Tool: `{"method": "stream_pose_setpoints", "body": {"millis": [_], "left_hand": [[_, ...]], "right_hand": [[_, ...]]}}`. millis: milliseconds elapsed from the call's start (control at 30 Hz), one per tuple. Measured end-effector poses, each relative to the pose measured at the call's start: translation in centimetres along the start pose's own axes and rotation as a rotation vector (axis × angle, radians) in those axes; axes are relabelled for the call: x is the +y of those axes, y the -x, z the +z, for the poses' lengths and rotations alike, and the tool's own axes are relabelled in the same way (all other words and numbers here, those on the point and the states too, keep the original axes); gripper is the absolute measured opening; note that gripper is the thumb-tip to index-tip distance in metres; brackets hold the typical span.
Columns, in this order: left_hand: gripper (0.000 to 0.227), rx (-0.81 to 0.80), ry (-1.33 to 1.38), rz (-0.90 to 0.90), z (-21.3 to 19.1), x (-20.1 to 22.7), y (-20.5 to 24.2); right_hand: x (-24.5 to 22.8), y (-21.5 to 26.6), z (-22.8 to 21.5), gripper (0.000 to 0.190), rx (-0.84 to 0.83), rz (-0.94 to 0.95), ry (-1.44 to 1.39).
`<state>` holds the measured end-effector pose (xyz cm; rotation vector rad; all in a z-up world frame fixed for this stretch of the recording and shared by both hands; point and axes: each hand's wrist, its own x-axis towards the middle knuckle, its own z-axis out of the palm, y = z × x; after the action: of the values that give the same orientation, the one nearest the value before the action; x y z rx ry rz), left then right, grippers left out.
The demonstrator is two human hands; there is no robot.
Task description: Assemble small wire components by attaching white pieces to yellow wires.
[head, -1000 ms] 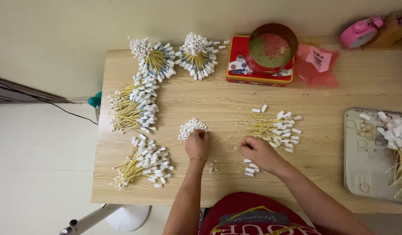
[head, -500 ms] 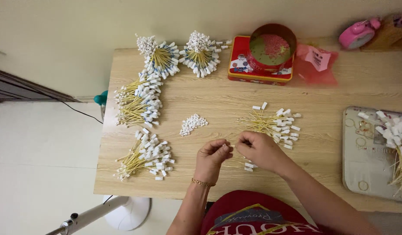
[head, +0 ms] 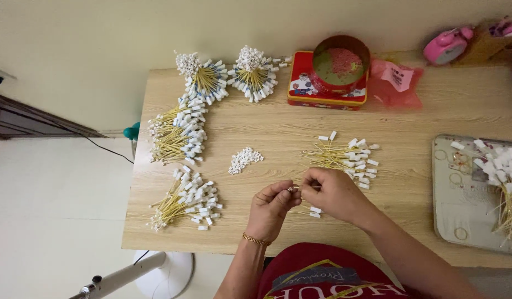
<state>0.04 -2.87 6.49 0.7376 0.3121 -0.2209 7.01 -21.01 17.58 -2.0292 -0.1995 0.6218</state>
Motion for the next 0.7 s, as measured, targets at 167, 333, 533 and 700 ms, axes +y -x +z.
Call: {"method": "stream_pose_setpoints", "body": {"millis": [167, 333, 533, 700], "left_hand": [[0.020, -0.016, 0.021, 0.006, 0.2, -0.2, -0.1], [0.020, -0.035, 0.021, 0.009, 0.2, -0.1, -0.1], [0.018, -0.050, 0.032, 0.020, 0.0, -0.4, 0.0], [0.015, -0.023, -0.135, 0.065, 0.3, 0.0, -0.1]], "right_hand": [[-0.5, 0.4, -0.2, 0.017, 0.003, -0.011, 0.042], [-1.4, 0.7, -0.2, 0.018, 0.016, 0.025, 0.070], [-1.2, 0.4, 0.1, 0.020, 0.034, 0.046, 0.179], [-0.5, 0.1, 0.3, 0.020, 0.065, -0.048, 0.242]]}}
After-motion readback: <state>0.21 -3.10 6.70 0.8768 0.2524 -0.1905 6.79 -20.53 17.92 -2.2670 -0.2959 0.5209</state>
